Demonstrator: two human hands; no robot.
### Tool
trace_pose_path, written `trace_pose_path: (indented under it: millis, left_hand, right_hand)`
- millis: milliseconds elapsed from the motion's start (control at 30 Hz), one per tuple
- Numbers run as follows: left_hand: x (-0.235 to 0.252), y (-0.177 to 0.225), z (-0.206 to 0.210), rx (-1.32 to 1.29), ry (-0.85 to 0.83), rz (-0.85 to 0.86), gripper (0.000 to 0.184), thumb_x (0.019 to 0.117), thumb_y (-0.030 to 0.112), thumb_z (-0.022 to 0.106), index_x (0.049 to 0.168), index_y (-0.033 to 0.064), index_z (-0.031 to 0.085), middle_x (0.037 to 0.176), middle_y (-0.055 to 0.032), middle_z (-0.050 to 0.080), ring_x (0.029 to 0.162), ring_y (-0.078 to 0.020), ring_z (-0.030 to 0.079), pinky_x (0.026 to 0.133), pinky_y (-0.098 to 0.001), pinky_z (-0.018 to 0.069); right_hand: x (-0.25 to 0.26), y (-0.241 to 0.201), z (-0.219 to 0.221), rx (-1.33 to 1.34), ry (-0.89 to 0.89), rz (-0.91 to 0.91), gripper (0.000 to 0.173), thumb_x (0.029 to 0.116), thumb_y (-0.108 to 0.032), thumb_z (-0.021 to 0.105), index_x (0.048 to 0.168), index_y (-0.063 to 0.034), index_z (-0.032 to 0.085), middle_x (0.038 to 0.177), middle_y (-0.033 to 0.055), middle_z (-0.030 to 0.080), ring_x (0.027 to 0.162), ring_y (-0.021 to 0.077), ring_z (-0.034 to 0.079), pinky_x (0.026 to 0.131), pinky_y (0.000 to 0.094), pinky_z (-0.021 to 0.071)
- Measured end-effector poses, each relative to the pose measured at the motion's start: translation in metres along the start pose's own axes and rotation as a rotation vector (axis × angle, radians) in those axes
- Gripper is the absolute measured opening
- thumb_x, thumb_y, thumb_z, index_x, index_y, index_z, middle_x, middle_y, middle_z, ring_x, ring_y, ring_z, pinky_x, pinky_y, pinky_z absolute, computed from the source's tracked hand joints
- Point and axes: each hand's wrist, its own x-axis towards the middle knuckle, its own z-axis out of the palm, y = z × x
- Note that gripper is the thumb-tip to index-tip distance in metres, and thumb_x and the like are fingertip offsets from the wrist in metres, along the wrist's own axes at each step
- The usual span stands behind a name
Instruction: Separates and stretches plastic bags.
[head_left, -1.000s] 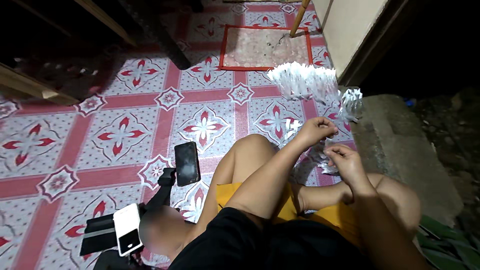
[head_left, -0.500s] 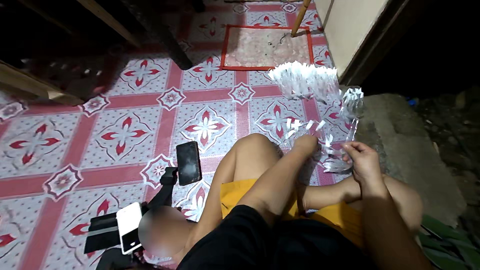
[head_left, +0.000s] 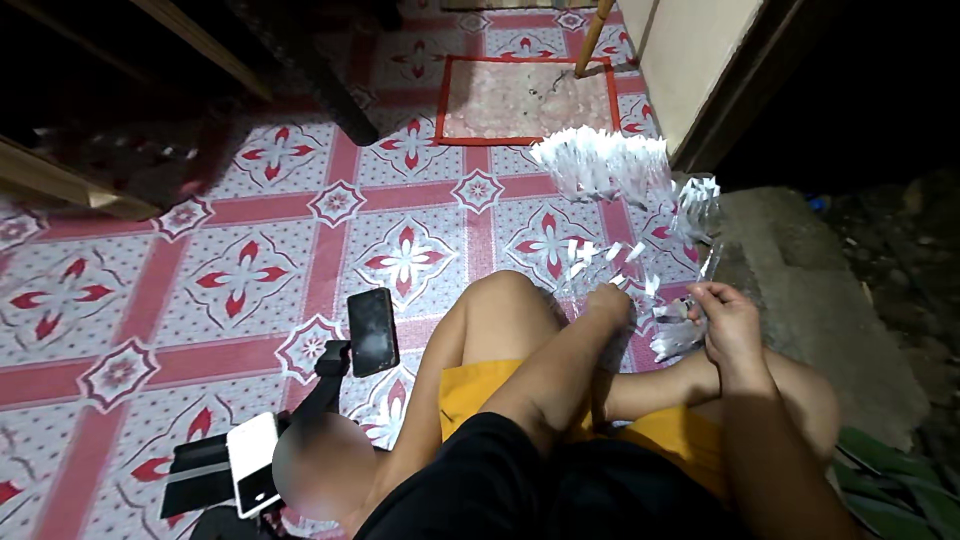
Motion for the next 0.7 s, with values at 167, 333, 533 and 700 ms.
trace_pose_path:
  millis: [167,333,533,700]
  left_hand:
    - [0.029,0.026,-0.126,-0.298,-0.495,-0.287,0.036,0.0930,0.033,0.070,0.120,0.0087,0.070,0.111,-0.0220,0.071,0.107,-0.0443,0.068,0.088,-0.0727,0.0512]
    - [0.031,0.018,-0.156,-0.582,-0.391,-0.212,0.031,0.1001,0.025,0.064,0.123,0.0049,0.061,0.101,-0.0194,0.071,0.092,-0.0357,0.071,0.085,-0.0622,0.0556]
    - [0.023,0.028,-0.193,-1.177,-0.348,-0.215,0.032,0.1082,0.023,0.051,0.124,-0.0018,0.064,0.107,-0.0112,0.071,0.092,-0.0161,0.069,0.086,-0.0366,0.0563]
    - [0.019,0.033,-0.216,-1.412,-0.444,-0.134,0.050,0.1030,0.009,0.027,0.147,0.0058,0.051,0.138,-0.0083,0.063,0.117,-0.0163,0.063,0.094,-0.0376,0.0519]
  right_hand:
    - [0.005,0.014,-0.011,0.031,0.013,0.005,0.024,0.0938,-0.024,0.075,0.112,-0.0086,0.073,0.093,0.0092,0.070,0.068,0.0172,0.064,0.061,0.0327,0.0577]
    - [0.005,0.005,-0.002,0.046,0.033,0.012,0.023,0.0935,-0.023,0.075,0.110,-0.0068,0.073,0.090,0.0088,0.069,0.067,0.0165,0.063,0.061,0.0320,0.0566]
    - [0.000,-0.006,0.000,0.007,0.023,0.018,0.023,0.0951,-0.024,0.073,0.110,-0.0067,0.072,0.089,0.0073,0.069,0.068,0.0151,0.063,0.062,0.0321,0.0569]
    - [0.000,-0.010,0.000,0.025,0.024,0.009,0.023,0.0956,-0.023,0.072,0.111,-0.0055,0.071,0.089,0.0085,0.069,0.067,0.0158,0.063,0.060,0.0328,0.0569]
